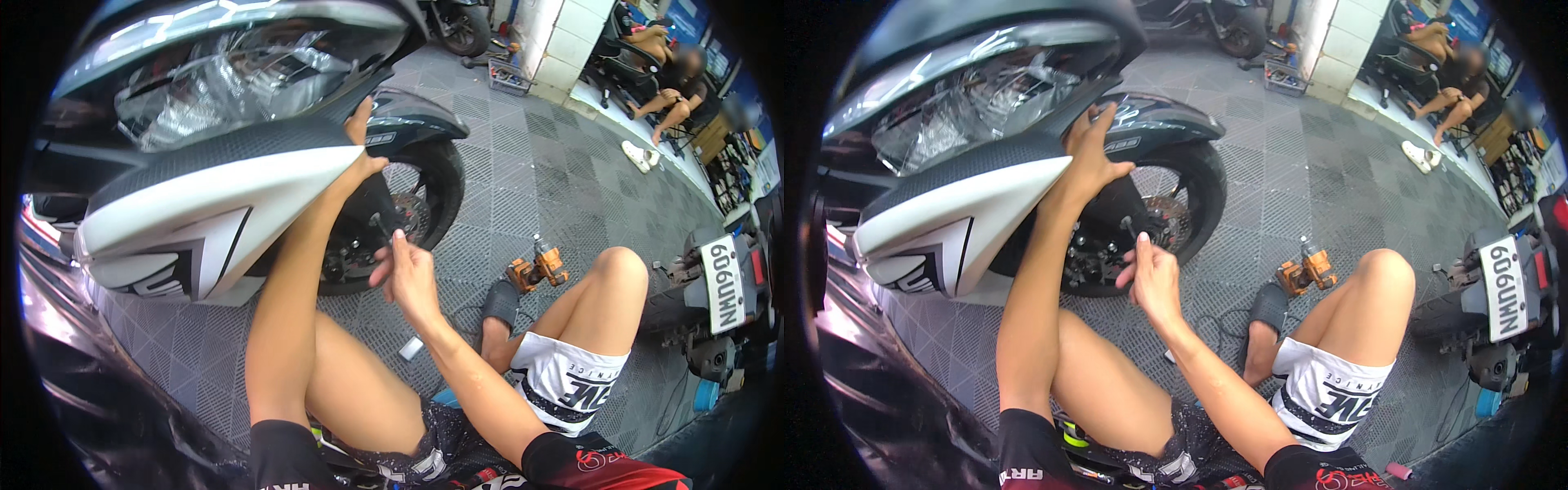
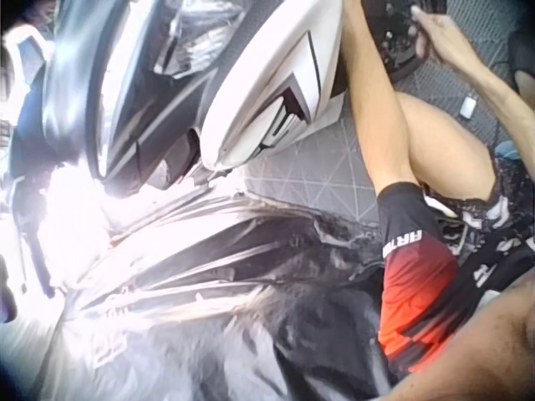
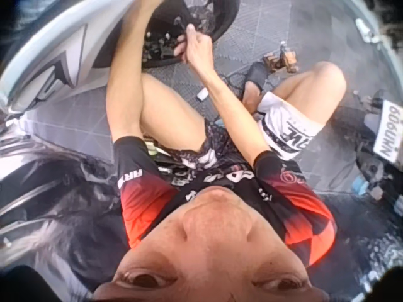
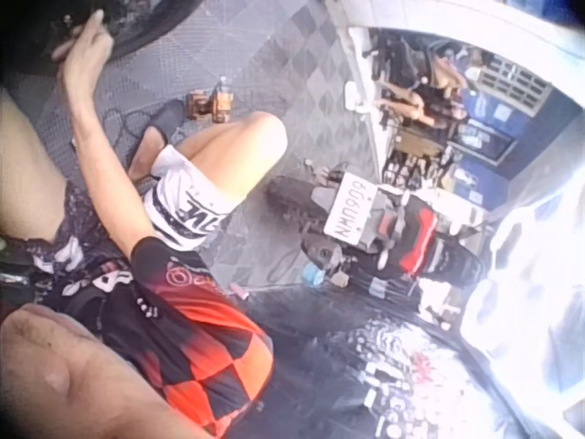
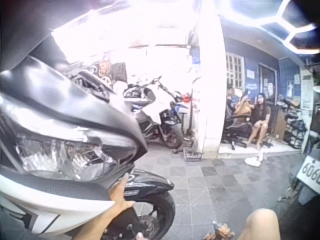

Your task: The person attaches a black plastic component to the front fender of a motorcycle by inserting and tightening screws using a screwdriver and a cordless power drill.

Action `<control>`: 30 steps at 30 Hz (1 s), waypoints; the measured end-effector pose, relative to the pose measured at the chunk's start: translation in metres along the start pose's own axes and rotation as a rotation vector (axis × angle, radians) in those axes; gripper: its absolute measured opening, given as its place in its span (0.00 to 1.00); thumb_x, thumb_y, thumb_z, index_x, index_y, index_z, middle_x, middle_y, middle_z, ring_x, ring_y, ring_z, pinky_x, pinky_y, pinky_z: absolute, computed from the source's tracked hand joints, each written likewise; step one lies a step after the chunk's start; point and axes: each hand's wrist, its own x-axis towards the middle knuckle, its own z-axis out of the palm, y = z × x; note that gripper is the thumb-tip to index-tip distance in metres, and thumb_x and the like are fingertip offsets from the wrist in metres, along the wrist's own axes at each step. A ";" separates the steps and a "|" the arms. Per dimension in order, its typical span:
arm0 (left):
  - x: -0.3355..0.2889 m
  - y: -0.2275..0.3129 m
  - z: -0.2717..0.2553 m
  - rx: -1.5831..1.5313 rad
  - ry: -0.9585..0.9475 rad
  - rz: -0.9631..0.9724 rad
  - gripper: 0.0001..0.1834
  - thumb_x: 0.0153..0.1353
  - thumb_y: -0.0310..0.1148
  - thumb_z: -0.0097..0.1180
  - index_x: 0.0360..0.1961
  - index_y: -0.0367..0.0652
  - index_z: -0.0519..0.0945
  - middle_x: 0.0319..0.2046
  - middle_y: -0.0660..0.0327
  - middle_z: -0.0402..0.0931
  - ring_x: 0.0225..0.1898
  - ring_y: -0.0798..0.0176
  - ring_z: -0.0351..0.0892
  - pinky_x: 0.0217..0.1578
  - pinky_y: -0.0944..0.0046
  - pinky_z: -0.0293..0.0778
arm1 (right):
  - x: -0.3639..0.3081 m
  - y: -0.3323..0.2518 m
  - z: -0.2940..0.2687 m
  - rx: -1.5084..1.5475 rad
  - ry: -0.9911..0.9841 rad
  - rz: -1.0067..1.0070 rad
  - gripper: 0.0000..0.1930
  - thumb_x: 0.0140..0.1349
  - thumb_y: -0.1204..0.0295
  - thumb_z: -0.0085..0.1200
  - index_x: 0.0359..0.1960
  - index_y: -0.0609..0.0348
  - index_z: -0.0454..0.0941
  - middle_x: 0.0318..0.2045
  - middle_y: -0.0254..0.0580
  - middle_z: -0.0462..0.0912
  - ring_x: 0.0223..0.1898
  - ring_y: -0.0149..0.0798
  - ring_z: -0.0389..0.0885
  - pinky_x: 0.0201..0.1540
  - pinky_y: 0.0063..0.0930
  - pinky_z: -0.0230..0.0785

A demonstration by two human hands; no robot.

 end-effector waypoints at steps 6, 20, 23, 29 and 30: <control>0.003 -0.005 0.006 0.048 0.090 0.065 0.55 0.31 0.36 0.84 0.66 0.43 0.72 0.64 0.40 0.67 0.67 0.40 0.65 0.67 0.49 0.63 | -0.002 0.017 0.011 -0.442 0.357 -0.548 0.20 0.73 0.55 0.51 0.43 0.65 0.71 0.17 0.40 0.76 0.16 0.32 0.73 0.22 0.29 0.62; 0.001 -0.001 -0.002 0.034 0.030 0.014 0.53 0.30 0.37 0.83 0.64 0.44 0.75 0.58 0.48 0.69 0.62 0.44 0.69 0.61 0.50 0.68 | -0.012 -0.004 0.007 -0.650 0.246 -0.553 0.15 0.73 0.65 0.48 0.43 0.70 0.68 0.20 0.60 0.81 0.28 0.64 0.84 0.34 0.53 0.73; 0.003 0.000 -0.002 0.038 0.060 0.037 0.52 0.30 0.37 0.83 0.64 0.44 0.75 0.56 0.49 0.69 0.61 0.44 0.70 0.60 0.49 0.68 | -0.005 -0.016 0.000 -0.343 0.161 -0.277 0.16 0.74 0.64 0.49 0.39 0.71 0.71 0.19 0.58 0.80 0.24 0.60 0.84 0.32 0.50 0.73; 0.000 0.003 -0.007 0.073 0.044 0.015 0.52 0.31 0.38 0.83 0.64 0.44 0.75 0.56 0.51 0.69 0.61 0.45 0.70 0.61 0.49 0.67 | -0.012 -0.013 -0.004 -0.915 0.160 -0.584 0.19 0.74 0.62 0.47 0.36 0.72 0.73 0.22 0.58 0.81 0.26 0.57 0.85 0.33 0.49 0.75; 0.002 0.005 -0.008 0.061 0.027 -0.006 0.52 0.31 0.38 0.83 0.64 0.44 0.75 0.56 0.51 0.69 0.61 0.45 0.70 0.61 0.49 0.67 | -0.008 -0.014 -0.007 -0.904 0.107 -0.552 0.19 0.74 0.62 0.47 0.40 0.72 0.72 0.22 0.61 0.81 0.27 0.59 0.85 0.33 0.50 0.76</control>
